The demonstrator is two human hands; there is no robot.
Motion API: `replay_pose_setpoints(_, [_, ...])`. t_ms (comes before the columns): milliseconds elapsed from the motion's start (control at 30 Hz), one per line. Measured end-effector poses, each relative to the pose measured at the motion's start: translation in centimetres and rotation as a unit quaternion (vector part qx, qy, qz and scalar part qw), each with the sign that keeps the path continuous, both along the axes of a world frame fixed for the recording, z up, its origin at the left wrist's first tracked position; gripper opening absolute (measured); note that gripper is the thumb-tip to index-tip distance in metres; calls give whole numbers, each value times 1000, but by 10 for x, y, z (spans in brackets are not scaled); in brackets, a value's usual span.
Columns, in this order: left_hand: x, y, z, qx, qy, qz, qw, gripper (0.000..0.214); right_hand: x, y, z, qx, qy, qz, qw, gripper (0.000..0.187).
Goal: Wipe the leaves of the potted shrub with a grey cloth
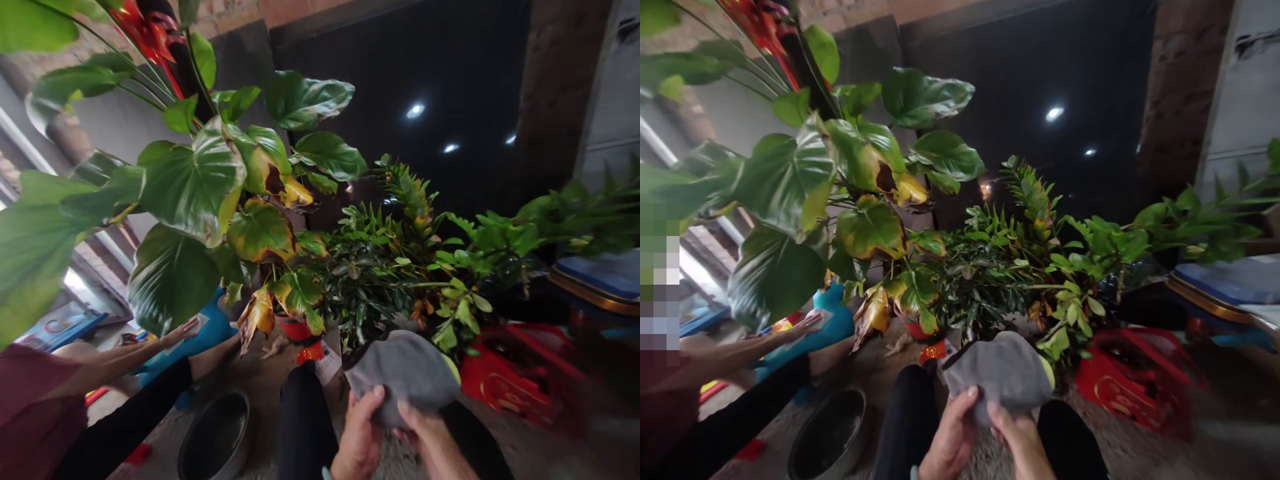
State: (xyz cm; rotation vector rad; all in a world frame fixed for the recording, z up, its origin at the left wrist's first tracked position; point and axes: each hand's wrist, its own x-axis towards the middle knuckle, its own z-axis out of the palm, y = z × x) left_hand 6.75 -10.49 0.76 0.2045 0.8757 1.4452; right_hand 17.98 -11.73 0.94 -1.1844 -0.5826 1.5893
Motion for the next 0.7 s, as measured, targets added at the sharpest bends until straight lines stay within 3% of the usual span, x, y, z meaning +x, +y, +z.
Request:
replay_pose_setpoints(67, [13, -7, -6, 14, -2, -39, 999, 50, 4, 1, 4, -3, 75, -44, 996, 37])
replay_pose_setpoints(167, [21, -12, 0, 34, -20, -95, 995, 56, 14, 2, 12, -3, 126, -95, 987, 44])
replay_pose_setpoints(333, [22, -15, 20, 69, -47, -195, 977, 62, 30, 3, 16, -22, 105, -106, 989, 52])
replay_pose_setpoints(467, [17, -10, 26, 80, -64, -223, 969, 63, 33, 8, 23, 9, 40, -92, 995, 51])
replay_pose_setpoints(600, [3, 12, 32, 123, -26, -233, 964, 57, 37, 36, 63, 116, -63, -81, 988, 66])
replay_pose_setpoints(700, [-14, 39, 27, 140, 13, -179, 974, 42, 42, 77, 104, 219, -57, -183, 957, 64])
